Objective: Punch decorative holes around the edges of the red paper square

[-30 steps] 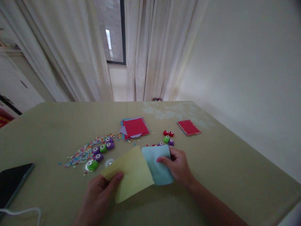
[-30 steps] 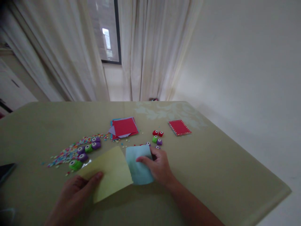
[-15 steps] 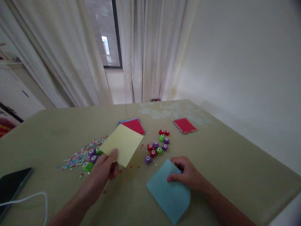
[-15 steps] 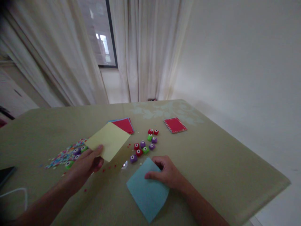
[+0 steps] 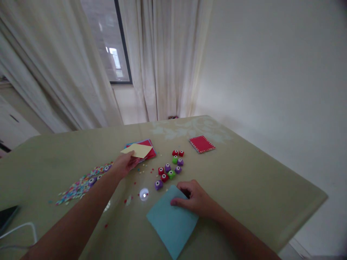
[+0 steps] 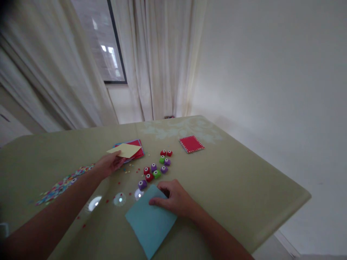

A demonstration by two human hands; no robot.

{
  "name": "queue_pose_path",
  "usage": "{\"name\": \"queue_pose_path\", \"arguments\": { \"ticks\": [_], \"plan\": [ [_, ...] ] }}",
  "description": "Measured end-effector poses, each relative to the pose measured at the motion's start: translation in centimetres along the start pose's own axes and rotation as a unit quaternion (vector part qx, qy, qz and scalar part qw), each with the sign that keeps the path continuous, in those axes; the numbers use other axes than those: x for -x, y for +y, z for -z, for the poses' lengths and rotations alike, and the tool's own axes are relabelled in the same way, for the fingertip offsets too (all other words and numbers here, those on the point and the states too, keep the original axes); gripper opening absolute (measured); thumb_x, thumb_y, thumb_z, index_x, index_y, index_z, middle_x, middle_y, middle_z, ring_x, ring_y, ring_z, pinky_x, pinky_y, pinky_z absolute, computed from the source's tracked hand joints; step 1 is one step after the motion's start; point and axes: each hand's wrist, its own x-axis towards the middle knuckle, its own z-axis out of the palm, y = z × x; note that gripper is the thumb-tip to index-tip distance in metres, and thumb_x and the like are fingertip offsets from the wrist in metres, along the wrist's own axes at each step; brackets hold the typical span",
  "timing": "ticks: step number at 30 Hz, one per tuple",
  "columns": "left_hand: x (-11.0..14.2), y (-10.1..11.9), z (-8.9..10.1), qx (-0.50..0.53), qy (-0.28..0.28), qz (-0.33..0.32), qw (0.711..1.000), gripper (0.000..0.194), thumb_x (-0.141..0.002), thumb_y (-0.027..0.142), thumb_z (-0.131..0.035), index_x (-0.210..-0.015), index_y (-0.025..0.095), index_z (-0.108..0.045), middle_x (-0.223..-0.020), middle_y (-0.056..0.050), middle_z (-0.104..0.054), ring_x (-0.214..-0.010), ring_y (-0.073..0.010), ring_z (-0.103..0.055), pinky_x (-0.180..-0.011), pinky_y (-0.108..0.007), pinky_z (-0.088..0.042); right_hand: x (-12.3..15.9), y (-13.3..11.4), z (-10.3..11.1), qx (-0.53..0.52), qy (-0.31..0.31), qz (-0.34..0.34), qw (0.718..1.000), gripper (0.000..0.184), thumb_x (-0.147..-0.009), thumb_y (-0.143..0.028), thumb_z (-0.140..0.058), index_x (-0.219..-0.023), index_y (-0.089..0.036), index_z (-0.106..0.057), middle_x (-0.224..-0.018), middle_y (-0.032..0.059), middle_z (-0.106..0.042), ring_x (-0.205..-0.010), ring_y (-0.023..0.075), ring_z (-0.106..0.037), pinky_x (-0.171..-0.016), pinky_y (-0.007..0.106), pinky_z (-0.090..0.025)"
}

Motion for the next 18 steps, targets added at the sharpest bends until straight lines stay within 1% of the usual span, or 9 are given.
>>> {"name": "queue_pose_path", "arguments": {
  "ticks": [6, 8, 10, 11, 13, 15, 16, 17, 18],
  "plan": [
    [0.2, -0.2, 2.0, -0.102, -0.018, 0.004, 0.995, 0.040, -0.106, 0.039, -0.072, -0.140, 0.019, -0.065, -0.140, -0.012, -0.068, -0.117, -0.0276, -0.071, -0.097, -0.049, -0.063, 0.2, -0.3, 0.1, -0.002, -0.017, 0.012, 1.000, 0.050, -0.084, -0.048, -0.086, -0.065, -0.020, -0.049, -0.061, -0.0084, -0.039, -0.059, 0.0094, -0.036, -0.056, 0.026, -0.025],
    [0.5, -0.7, 2.8, -0.147, -0.028, -0.008, 0.989, 0.039, -0.106, 0.039, -0.072, -0.139, 0.019, -0.066, -0.138, -0.012, -0.068, -0.114, -0.0268, -0.072, -0.095, -0.048, -0.064, 0.3, -0.4, 0.2, -0.012, -0.022, 0.007, 1.000, 0.050, -0.084, -0.049, -0.087, -0.066, -0.020, -0.051, -0.062, -0.0083, -0.040, -0.059, 0.0095, -0.037, -0.056, 0.026, -0.026],
    [1.0, -1.5, 3.9, -0.198, -0.039, -0.033, 0.979, 0.036, -0.106, 0.040, -0.071, -0.135, 0.018, -0.067, -0.131, -0.010, -0.071, -0.108, -0.0244, -0.073, -0.091, -0.045, -0.065, 0.4, -0.5, 0.2, -0.025, -0.018, 0.000, 1.000, 0.050, -0.083, -0.050, -0.088, -0.066, -0.020, -0.052, -0.063, -0.0080, -0.040, -0.060, 0.0099, -0.037, -0.056, 0.026, -0.026],
    [1.2, -1.9, 4.4, -0.224, -0.044, -0.052, 0.972, 0.034, -0.107, 0.041, -0.071, -0.130, 0.017, -0.069, -0.125, -0.009, -0.073, -0.102, -0.0223, -0.074, -0.087, -0.043, -0.065, 0.4, -0.5, 0.2, -0.031, -0.015, -0.004, 0.999, 0.050, -0.082, -0.051, -0.088, -0.066, -0.020, -0.052, -0.063, -0.0079, -0.040, -0.060, 0.0101, -0.037, -0.056, 0.026, -0.026],
    [1.7, -2.7, 5.3, -0.277, -0.053, -0.104, 0.954, 0.033, -0.104, 0.047, -0.073, -0.113, 0.015, -0.074, -0.105, -0.007, -0.077, -0.087, -0.0203, -0.075, -0.077, -0.037, -0.064, 0.4, -0.7, 0.2, -0.046, -0.013, -0.012, 0.999, 0.050, -0.081, -0.052, -0.089, -0.066, -0.020, -0.053, -0.063, -0.0075, -0.041, -0.061, 0.0104, -0.037, -0.056, 0.026, -0.027],
    [1.9, -3.0, 5.8, -0.328, -0.061, -0.170, 0.927, 0.039, -0.094, 0.056, -0.079, -0.092, 0.017, -0.076, -0.085, -0.006, -0.078, -0.081, -0.0243, -0.076, -0.071, -0.035, -0.062, 0.4, -0.7, 0.1, -0.058, -0.016, -0.017, 0.998, 0.049, -0.080, -0.052, -0.089, -0.067, -0.020, -0.054, -0.064, -0.0073, -0.043, -0.061, 0.0104, -0.038, -0.055, 0.025, -0.028],
    [1.9, -3.0, 5.9, -0.352, -0.063, -0.206, 0.911, 0.039, -0.088, 0.058, -0.083, -0.084, 0.019, -0.076, -0.081, -0.007, -0.078, -0.086, -0.0285, -0.077, -0.073, -0.037, -0.062, 0.4, -0.7, 0.0, -0.062, -0.016, -0.018, 0.998, 0.049, -0.080, -0.052, -0.090, -0.068, -0.020, -0.055, -0.064, -0.0073, -0.043, -0.061, 0.0104, -0.038, -0.055, 0.025, -0.028],
    [1.7, -2.9, 5.9, -0.374, -0.065, -0.242, 0.893, 0.038, -0.082, 0.058, -0.086, -0.082, 0.021, -0.076, -0.084, -0.009, -0.080, -0.096, -0.0332, -0.077, -0.080, -0.039, -0.062, 0.4, -0.7, -0.1, -0.064, -0.016, -0.020, 0.998, 0.049, -0.080, -0.052, -0.090, -0.068, -0.020, -0.055, -0.064, -0.0073, -0.043, -0.061, 0.0103, -0.038, -0.055, 0.025, -0.027],
    [1.6, -2.9, 5.8, -0.393, -0.066, -0.277, 0.874, 0.035, -0.077, 0.055, -0.088, -0.084, 0.023, -0.078, -0.094, -0.011, -0.082, -0.109, -0.0375, -0.075, -0.090, -0.041, -0.061, 0.3, -0.7, -0.2, -0.065, -0.016, -0.022, 0.998, 0.049, -0.079, -0.052, -0.090, -0.067, -0.019, -0.055, -0.064, -0.0073, -0.043, -0.061, 0.0103, -0.038, -0.055, 0.025, -0.027]
  ]
}}
